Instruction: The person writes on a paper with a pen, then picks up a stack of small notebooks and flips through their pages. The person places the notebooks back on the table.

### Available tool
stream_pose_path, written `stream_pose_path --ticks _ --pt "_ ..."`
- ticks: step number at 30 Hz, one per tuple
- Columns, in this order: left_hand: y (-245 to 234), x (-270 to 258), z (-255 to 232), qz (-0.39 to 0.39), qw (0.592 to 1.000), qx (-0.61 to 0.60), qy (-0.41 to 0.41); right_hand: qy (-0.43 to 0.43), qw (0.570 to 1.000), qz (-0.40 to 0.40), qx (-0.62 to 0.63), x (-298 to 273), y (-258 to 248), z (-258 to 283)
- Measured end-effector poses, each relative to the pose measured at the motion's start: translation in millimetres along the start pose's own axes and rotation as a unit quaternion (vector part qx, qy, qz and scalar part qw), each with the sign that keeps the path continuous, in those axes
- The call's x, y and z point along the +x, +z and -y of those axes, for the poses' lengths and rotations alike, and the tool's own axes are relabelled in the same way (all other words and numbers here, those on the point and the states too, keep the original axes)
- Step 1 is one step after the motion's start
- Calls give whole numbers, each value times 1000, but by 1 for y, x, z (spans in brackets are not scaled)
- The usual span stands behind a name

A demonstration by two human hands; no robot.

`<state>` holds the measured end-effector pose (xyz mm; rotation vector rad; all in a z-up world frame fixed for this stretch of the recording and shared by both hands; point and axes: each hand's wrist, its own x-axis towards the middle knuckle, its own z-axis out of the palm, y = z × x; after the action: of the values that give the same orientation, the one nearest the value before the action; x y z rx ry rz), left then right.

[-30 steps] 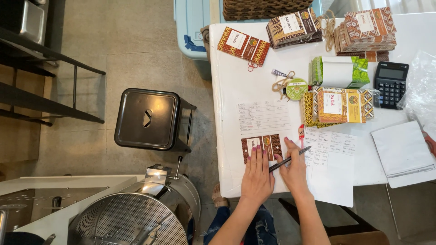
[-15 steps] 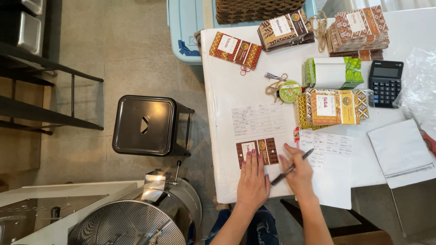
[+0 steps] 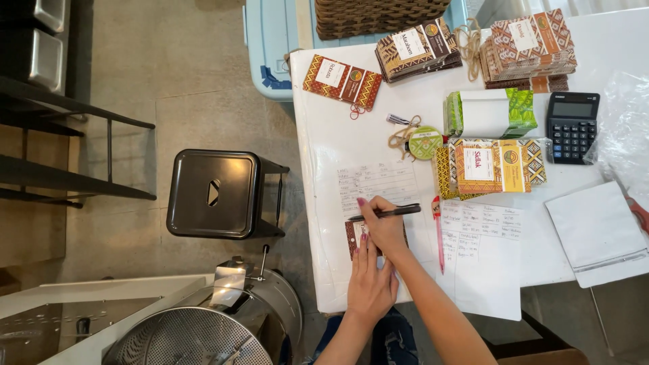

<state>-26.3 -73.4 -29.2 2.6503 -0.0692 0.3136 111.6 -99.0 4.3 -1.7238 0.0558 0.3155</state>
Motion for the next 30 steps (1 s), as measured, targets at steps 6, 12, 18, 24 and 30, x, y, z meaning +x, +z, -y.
stream_pose_path --ticks 6,12,18,24,30 --pt "6 -4 2 2 1000 2 0 -30 998 -4 -53 3 4 -6" --pt "12 -6 4 9 1000 -9 1 -100 989 30 -109 5 4 -14" --pt "10 -5 3 7 1000 -5 3 -157 972 17 -173 4 1 -20" --pt "9 -5 2 20 999 37 -1 -136 976 -31 -168 8 -30 -25" --pt "2 -1 -2 26 999 43 -8 -195 951 -90 -220 14 -74 -28"
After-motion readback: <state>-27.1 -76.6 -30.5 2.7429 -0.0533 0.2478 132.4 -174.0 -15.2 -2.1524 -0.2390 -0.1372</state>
